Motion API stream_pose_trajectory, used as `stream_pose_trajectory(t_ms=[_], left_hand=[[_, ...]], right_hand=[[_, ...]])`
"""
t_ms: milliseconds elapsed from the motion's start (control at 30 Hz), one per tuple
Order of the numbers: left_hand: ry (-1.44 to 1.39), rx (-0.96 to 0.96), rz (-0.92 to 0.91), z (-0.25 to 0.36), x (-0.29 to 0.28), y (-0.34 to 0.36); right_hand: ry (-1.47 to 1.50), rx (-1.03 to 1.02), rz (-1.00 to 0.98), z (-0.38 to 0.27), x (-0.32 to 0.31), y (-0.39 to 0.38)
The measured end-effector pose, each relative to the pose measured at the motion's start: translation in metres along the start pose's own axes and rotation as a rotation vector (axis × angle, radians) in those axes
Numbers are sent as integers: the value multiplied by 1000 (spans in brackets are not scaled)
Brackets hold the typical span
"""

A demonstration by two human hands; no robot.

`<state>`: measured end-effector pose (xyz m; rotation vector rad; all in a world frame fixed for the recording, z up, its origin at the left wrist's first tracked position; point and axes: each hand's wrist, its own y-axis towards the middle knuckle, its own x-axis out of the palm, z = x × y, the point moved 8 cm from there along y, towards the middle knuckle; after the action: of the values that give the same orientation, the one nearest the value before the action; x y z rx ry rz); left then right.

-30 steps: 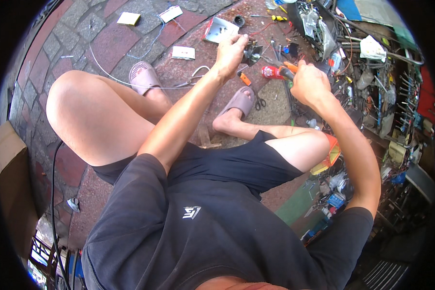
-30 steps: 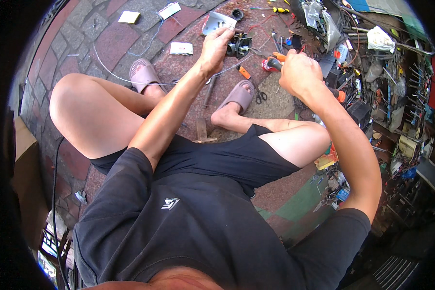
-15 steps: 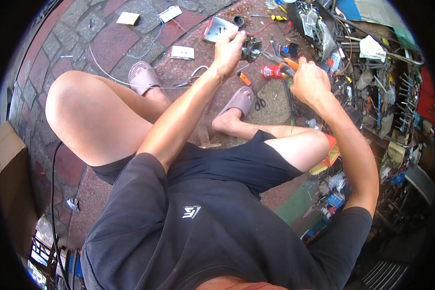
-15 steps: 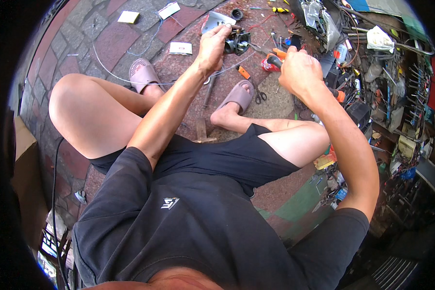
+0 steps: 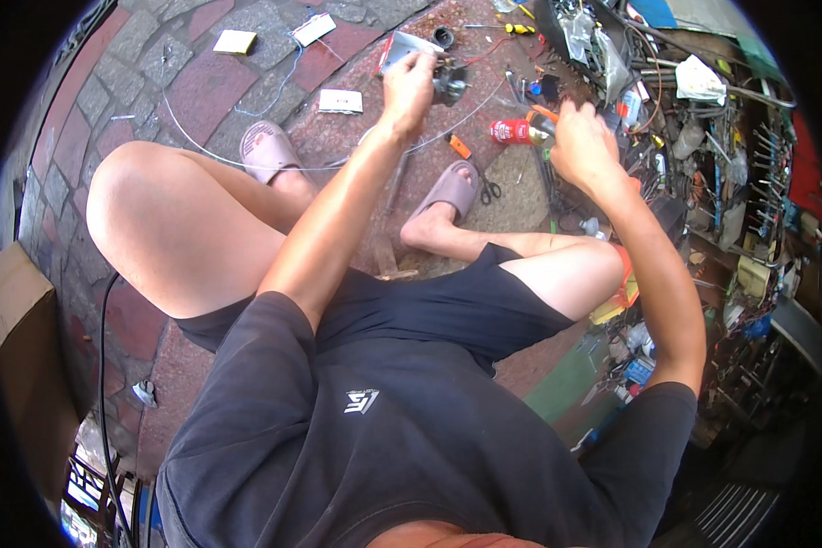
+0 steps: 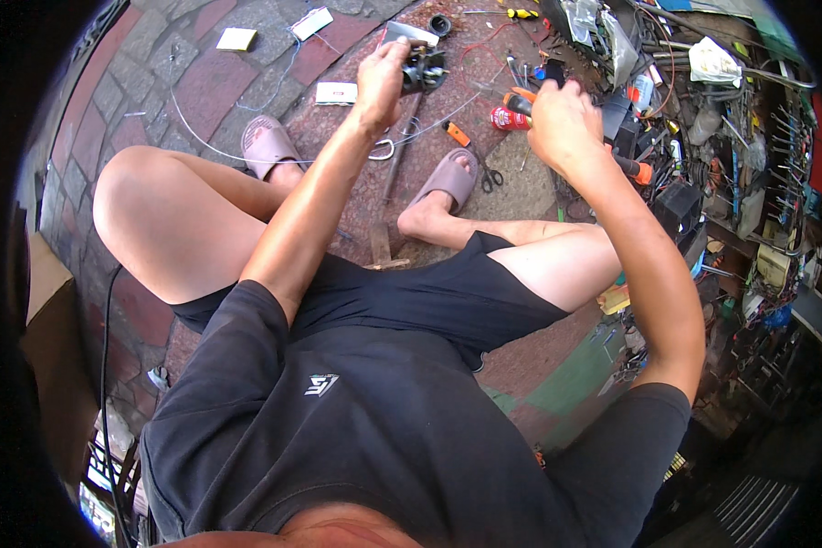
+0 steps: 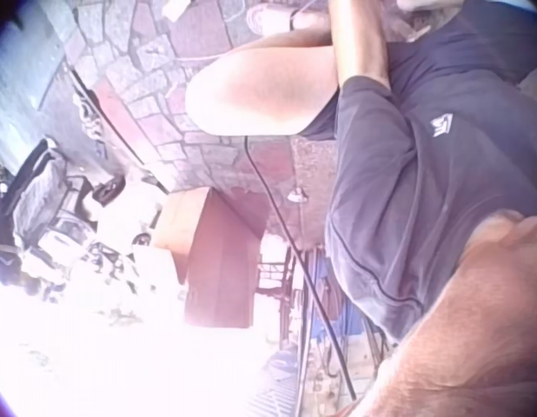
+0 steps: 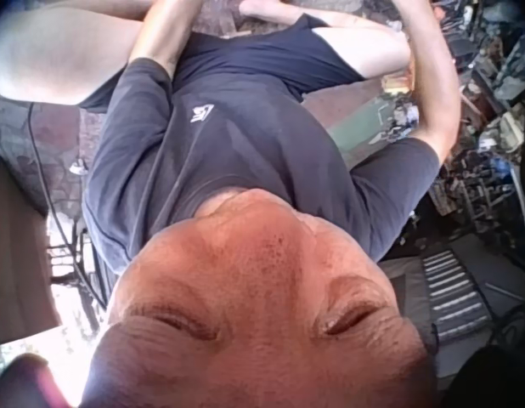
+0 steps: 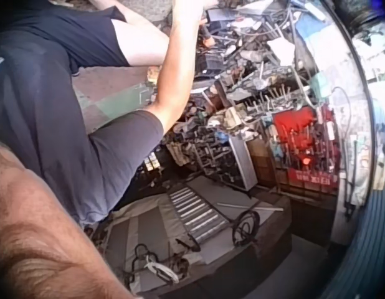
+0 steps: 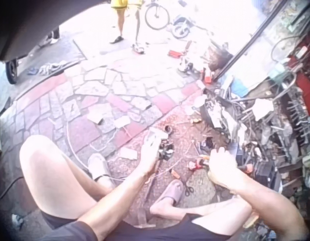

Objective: The person sits on a tiled floor and uses pliers to strip a wire, then sprays a small black component with a red aerosol can. They insert a wire into the component and continue to manipulate the assembly with their hands.

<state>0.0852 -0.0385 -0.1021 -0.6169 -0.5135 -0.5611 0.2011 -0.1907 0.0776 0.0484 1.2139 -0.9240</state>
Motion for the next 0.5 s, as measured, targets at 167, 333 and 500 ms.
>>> stream_pose_trajectory(t_ms=[167, 333, 500], left_hand=[[-204, -165, -40, 8, -31, 28], [-136, -167, -40, 42, -25, 16], [-147, -107, -53, 71, -16, 5]], right_hand=[[1026, 38, -606, -42, 118, 0], [997, -49, -833, -159, 212, 7], [1381, 130, -916, -261, 282, 10]])
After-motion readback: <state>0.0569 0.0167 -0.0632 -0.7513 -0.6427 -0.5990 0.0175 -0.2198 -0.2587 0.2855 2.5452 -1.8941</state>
